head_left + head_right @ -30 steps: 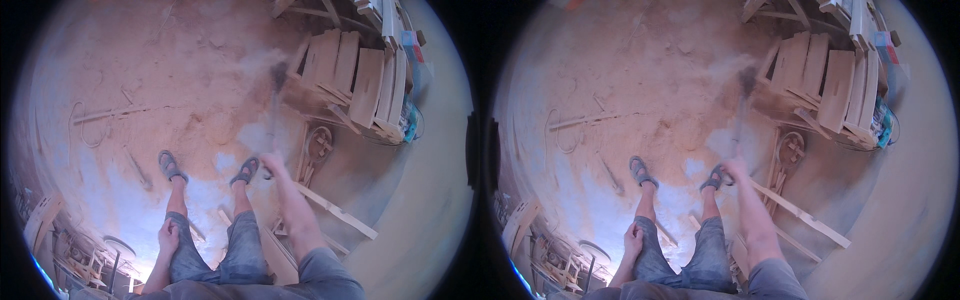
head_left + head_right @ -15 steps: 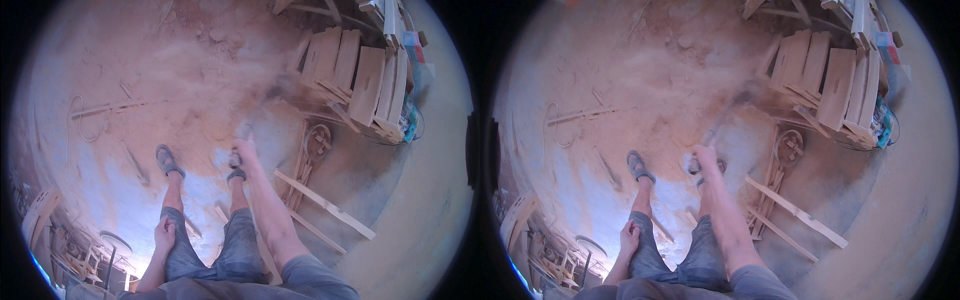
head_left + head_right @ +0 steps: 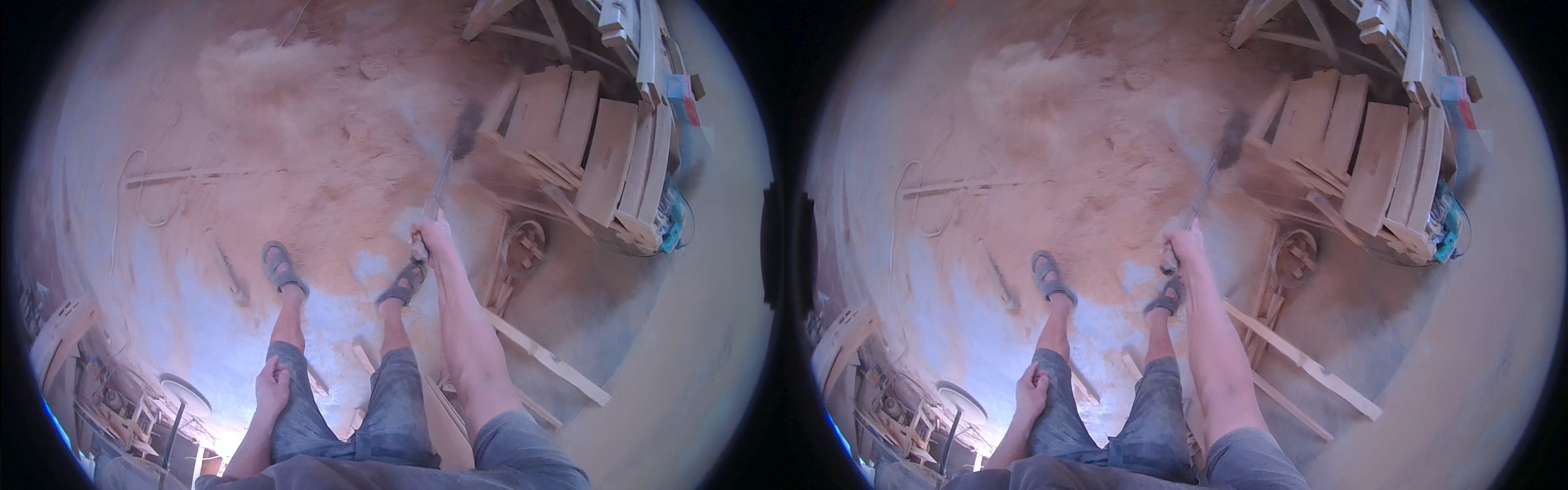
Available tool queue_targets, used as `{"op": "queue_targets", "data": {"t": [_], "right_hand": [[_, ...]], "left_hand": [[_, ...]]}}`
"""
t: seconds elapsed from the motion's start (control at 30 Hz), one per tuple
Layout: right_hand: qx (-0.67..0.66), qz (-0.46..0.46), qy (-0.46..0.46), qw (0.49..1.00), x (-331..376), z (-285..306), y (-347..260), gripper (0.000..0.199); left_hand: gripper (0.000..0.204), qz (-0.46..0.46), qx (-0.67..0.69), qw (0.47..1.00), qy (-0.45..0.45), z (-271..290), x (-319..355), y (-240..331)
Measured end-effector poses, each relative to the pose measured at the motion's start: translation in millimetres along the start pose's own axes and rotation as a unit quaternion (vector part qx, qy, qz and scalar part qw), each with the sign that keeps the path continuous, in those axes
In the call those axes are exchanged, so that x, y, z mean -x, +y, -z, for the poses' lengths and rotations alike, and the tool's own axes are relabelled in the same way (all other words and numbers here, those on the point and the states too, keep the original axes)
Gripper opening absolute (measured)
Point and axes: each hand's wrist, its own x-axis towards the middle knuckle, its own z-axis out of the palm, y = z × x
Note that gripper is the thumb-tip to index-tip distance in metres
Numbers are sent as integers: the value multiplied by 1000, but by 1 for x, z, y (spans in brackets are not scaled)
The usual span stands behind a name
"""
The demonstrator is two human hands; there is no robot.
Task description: The person sweeps sawdust and small wood scraps into piles using a broom and picks up debris by hand.
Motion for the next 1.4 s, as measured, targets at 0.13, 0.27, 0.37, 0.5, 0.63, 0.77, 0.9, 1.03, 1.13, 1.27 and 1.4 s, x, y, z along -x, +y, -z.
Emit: {"op": "queue_targets", "data": {"t": [0.13, 0.27, 0.37, 0.5, 0.63, 0.77, 0.9, 1.03, 1.13, 1.27, 1.4], "right_hand": [[41, 60, -59, 996, 18, 10, 6, 91], [56, 22, -51, 997, 101, 27, 43, 92], [-27, -52, -6, 998, 109, 29, 100, 93], [-72, -121, -49, 989, 115, -118, 102, 77], [-119, -77, -98, 985, 90, -198, 76, 64], [-112, -69, -165, 977, 99, -222, 35, 63], [-77, -57, -252, 963, 109, -205, 21, 76], [54, -55, -258, 963, 170, -145, 28, 99], [101, -39, -187, 976, 202, -88, 61, 105], [39, -61, -60, 996, 199, -61, 98, 93], [7, -174, -58, 983, 169, -122, 128, 49]], "left_hand": [[44, 3, 30, 999, 15, 3, 8, -6], [44, 13, 47, 998, 31, 20, 19, -8], [45, 12, 41, 999, 18, 20, 9, 1], [44, 9, 25, 999, 22, 24, 3, -5], [44, -3, 32, 999, 22, 16, 4, -23], [45, 13, 39, 999, 28, 22, 8, -18], [46, 12, 48, 999, 23, 22, 8, 0], [46, 18, 73, 997, 30, 25, 18, -9], [46, 19, 56, 997, 39, 27, 19, -9], [45, 17, 69, 997, 31, 31, 15, -8], [45, 2, 80, 996, 45, 35, 14, -20]]}}
